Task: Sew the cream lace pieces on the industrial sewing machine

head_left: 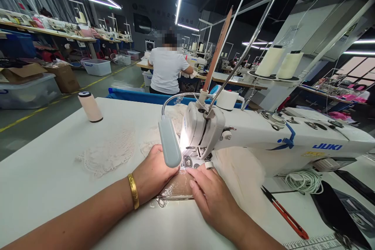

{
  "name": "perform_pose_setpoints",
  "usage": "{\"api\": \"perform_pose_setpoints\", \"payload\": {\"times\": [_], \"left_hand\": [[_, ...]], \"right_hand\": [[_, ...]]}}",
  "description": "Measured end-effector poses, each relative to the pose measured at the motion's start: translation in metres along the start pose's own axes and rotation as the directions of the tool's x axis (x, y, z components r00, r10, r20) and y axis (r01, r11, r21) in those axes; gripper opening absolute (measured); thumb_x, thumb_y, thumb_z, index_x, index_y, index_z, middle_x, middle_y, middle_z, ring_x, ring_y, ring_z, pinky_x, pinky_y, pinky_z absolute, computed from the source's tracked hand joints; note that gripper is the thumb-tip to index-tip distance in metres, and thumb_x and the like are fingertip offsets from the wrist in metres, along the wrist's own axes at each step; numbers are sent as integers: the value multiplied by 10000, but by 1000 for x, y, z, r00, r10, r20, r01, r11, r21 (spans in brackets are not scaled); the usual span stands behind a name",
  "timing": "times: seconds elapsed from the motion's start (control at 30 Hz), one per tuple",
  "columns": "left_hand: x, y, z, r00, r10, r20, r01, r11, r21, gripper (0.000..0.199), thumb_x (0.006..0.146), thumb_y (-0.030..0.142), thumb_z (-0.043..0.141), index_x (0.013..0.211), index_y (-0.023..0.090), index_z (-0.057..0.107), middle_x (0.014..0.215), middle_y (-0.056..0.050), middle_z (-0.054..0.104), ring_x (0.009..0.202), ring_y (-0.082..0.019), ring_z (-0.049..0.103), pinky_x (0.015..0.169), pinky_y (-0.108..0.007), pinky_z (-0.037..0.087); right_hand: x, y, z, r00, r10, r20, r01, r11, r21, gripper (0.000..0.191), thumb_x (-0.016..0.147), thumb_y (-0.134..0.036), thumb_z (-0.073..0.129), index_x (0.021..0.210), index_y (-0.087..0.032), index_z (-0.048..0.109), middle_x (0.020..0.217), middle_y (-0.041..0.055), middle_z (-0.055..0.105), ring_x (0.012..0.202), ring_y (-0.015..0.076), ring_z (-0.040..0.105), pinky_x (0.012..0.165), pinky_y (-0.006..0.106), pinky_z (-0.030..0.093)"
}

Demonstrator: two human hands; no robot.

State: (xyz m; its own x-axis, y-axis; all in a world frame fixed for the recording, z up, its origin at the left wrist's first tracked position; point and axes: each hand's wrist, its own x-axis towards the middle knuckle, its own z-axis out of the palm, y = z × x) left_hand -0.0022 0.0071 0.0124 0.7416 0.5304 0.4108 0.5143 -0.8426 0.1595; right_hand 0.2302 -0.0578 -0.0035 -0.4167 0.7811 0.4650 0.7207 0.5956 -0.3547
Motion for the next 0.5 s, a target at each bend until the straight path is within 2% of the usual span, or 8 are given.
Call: {"api": "perform_pose_setpoints", "payload": {"times": [0.2,0.4,0.5], "left_hand": [[1,-1,2,999,-42,2,42,999,-11,258,1015,85,481,923,222,679,952,-41,741,954,-236,671,954,-423,498],[0,-4,8,997,-80,9,80,997,13,213,1037,124,504,963,219,680,1033,-52,746,1002,-250,668,967,-430,478],[-1,-2,12,988,-154,30,153,987,50,152,1027,158,542,995,204,684,1083,-84,753,1045,-299,663,982,-497,465]], "right_hand": [[7,2,-7,995,77,-64,-73,996,54,291,1056,-139,443,1261,-231,628,949,59,646,922,265,660,813,411,600],[3,-2,-7,993,110,-38,-107,990,88,219,1074,-181,432,1126,-240,636,944,52,648,910,250,688,786,391,616],[-3,1,-2,996,90,-27,-88,994,60,271,1079,-183,434,1260,-251,624,919,40,679,856,248,701,742,383,622]]}}
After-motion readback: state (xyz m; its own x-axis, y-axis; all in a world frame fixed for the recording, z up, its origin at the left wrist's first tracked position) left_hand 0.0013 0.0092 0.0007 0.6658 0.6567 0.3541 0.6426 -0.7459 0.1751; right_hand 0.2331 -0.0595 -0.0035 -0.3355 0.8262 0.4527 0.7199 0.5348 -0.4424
